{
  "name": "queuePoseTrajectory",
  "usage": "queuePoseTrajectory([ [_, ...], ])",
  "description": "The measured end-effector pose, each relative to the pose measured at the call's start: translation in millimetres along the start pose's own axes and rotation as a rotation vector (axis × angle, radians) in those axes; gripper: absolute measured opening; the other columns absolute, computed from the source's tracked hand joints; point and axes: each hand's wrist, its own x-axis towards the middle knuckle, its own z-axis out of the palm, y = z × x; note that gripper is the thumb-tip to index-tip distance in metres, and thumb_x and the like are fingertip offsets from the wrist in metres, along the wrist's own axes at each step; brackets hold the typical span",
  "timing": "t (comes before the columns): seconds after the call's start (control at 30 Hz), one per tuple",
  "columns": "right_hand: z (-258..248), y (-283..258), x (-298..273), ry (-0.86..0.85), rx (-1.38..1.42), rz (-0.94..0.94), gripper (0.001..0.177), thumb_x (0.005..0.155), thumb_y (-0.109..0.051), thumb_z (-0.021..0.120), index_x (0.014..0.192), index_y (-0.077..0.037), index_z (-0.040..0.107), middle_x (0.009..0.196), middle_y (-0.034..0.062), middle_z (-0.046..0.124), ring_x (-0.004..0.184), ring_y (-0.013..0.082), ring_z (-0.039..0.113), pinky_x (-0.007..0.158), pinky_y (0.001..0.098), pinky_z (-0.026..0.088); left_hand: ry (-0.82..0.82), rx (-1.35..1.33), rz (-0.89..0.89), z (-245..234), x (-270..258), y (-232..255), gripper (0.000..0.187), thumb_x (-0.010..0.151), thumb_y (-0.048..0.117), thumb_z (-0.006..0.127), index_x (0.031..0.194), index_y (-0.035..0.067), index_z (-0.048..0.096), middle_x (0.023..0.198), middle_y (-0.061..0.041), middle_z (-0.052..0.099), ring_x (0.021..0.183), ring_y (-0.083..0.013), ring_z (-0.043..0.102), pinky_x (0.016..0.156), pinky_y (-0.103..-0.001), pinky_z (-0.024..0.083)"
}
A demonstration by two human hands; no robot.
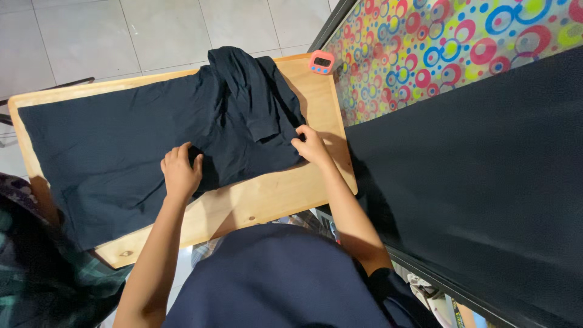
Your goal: The person folds a light gray long-sleeved shirt and a dark blue long-sleeved shirt on a wooden table. Each garment is smoothed, folded into a compact rectangle, and placed into a wardrobe drawer.
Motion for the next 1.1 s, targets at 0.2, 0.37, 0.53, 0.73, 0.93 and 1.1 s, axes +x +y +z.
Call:
queuePoseTrajectory([
  [0.2, -7.7, -29.9, -8.1, -0.024, -0.173, 0.027, 0.042, 0.095, -0.030, 0.079, 0.086, 0.004, 0.058, 0.070, 0.0068, 0.050, 0.065, 0.0125, 0.046, 0.059, 0.0326, 0.040, -0.164, -0.049, -0.114, 18.3, 20.6, -20.8, 0.029, 0.103, 0.031, 0.066, 0.104, 0.003, 0.072, 0.097, -0.018, 0.071, 0.098, -0.0387, 0.065, 0.087, -0.050, 0.049],
  [0.37, -27.3, -52.6, -22.9, -0.172, 0.383, -0.026, 0.021, 0.098, -0.019, 0.070, 0.092, 0.000, 0.064, 0.083, -0.0037, 0.059, 0.078, 0.0070, 0.051, 0.070, 0.0307, 0.043, -0.259, -0.211, -0.259, 1.6, 31.9, -25.2, 0.028, 0.105, 0.028, 0.060, 0.107, 0.002, 0.070, 0.093, -0.025, 0.070, 0.092, -0.0435, 0.068, 0.081, -0.050, 0.053],
  [0.53, -67.4, -15.4, -48.1, -0.414, 0.689, 0.019, 0.025, 0.096, -0.021, 0.068, 0.106, 0.001, 0.070, 0.101, -0.0006, 0.073, 0.093, 0.0088, 0.064, 0.086, 0.0266, 0.050, -0.411, -0.290, -0.250, -29.9, 20.9, -17.5, 0.030, 0.101, 0.028, 0.060, 0.104, 0.000, 0.069, 0.091, -0.024, 0.072, 0.088, -0.0421, 0.071, 0.079, -0.048, 0.054],
  [0.73, -46.3, 77.1, -49.9, -0.355, -0.232, 0.162, 0.038, 0.103, -0.023, 0.075, 0.102, 0.013, 0.065, 0.080, 0.0124, 0.054, 0.070, 0.0153, 0.046, 0.060, 0.0345, 0.039, -0.396, -0.170, -0.085, -30.7, 0.9, -8.7, 0.026, 0.098, 0.028, 0.062, 0.101, 0.005, 0.073, 0.092, -0.015, 0.074, 0.093, -0.0359, 0.067, 0.090, -0.049, 0.047],
  [0.93, -57.5, 75.1, -51.0, -0.143, 0.005, 0.088, 0.027, 0.096, -0.018, 0.072, 0.114, 0.001, 0.068, 0.084, 0.0054, 0.066, 0.074, 0.0118, 0.056, 0.064, 0.0310, 0.046, -0.156, -0.086, -0.006, -29.7, -17.4, -12.0, 0.018, 0.096, 0.019, 0.066, 0.107, 0.006, 0.071, 0.106, -0.015, 0.070, 0.106, -0.0370, 0.061, 0.097, -0.049, 0.042],
  [1.1, -49.3, 17.2, -67.5, 0.178, -0.277, -0.116, 0.022, 0.086, -0.014, 0.075, 0.104, -0.002, 0.069, 0.091, 0.0130, 0.073, 0.082, 0.0243, 0.070, 0.073, 0.0358, 0.055, 0.114, -0.034, 0.003, -40.0, -57.0, -12.0, 0.021, 0.094, 0.010, 0.071, 0.114, 0.003, 0.067, 0.118, -0.017, 0.064, 0.117, -0.0391, 0.057, 0.103, -0.050, 0.042],
])
